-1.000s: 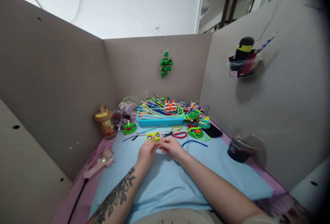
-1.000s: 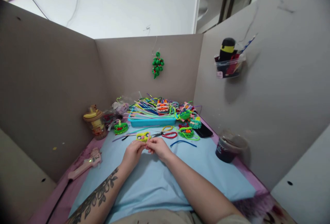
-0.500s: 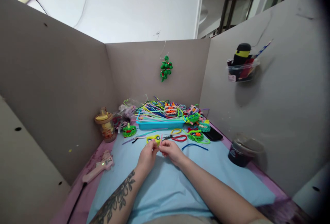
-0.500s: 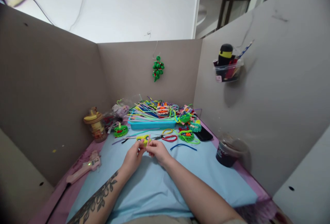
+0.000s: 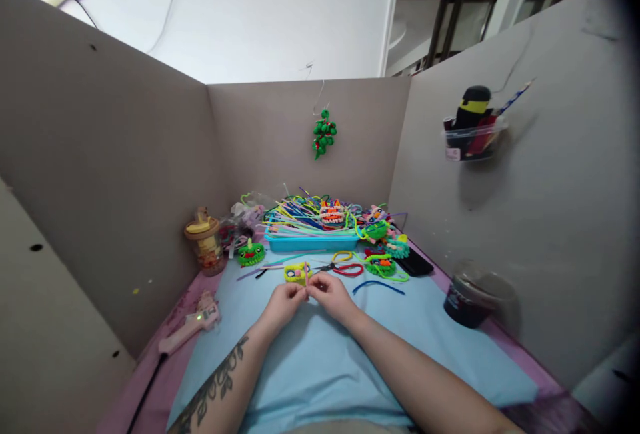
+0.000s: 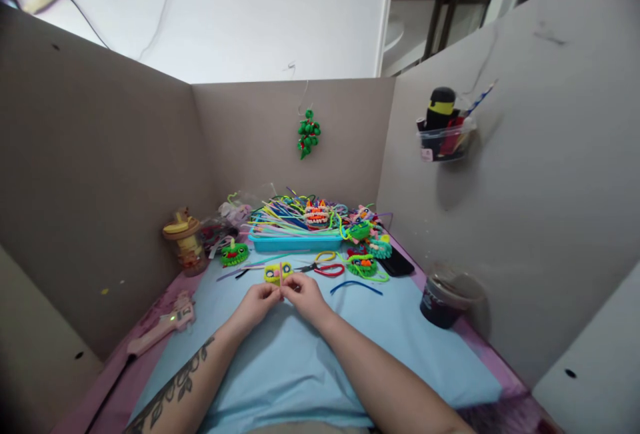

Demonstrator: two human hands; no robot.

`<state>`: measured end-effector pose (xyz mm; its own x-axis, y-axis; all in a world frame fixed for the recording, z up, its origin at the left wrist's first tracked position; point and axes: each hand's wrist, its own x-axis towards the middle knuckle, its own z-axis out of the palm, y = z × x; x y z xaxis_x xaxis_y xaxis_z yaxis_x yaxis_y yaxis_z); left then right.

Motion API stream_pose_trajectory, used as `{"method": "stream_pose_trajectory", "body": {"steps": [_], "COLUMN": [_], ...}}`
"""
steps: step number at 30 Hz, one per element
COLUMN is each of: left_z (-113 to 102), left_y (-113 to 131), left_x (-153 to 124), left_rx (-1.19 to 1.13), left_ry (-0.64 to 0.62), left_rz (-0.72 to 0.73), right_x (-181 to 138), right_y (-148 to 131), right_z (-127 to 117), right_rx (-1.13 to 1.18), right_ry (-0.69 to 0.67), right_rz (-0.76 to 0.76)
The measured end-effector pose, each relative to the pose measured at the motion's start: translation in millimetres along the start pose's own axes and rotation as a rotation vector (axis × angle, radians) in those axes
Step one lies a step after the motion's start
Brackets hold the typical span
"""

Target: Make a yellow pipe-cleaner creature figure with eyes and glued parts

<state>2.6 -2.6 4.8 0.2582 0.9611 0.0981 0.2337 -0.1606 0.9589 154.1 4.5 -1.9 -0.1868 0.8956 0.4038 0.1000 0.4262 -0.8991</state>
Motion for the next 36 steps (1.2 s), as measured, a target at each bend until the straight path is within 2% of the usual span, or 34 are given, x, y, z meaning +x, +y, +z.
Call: {"method": "stream_pose_trajectory", "body": {"steps": [5,9,12,18,23,32,36], "left_z": [-3.4,-2.4,-1.0,-0.7,0.5,0.1,-0.3], "left_y": [8.4,13.2,14.2,16.6,21.3,18.4,14.3], "left_x": [-6.0,-6.9,-7.5,-10.6,-11.3,-6.5,-5.0], "left_rx": [-0.387,-0.633,-0.724,-0.604,-0.609,-0.38,-0.185], "left_ry": [-0.124,-0.114,-0.148,-0.134,-0.14,0.054,0.1], "left_rz": [-0.219,-0.283,-0.269,-0.146,-0.065,-0.019,0.086], "right_x": [-3.5,-7.2,-10.4,-13.9,-14.3,-12.5,-11.7], "right_y": [-12.0,-16.8,-17.7,-19.0,-17.7,-15.8,-15.6], "right_z": [-0.6,-0.3,0.2,0.5,-0.4,-3.2,-3.3], "right_rx": [-0.114,-0.092,-0.09,-0.152,-0.176,-0.237,-0.209], "right_ry": [0.047,0.051,0.058,0.087,0.108,0.073,0.077], "right_rz": [-0.17,-0.289,-0.346,-0.407,-0.43,-0.423,-0.361]}}
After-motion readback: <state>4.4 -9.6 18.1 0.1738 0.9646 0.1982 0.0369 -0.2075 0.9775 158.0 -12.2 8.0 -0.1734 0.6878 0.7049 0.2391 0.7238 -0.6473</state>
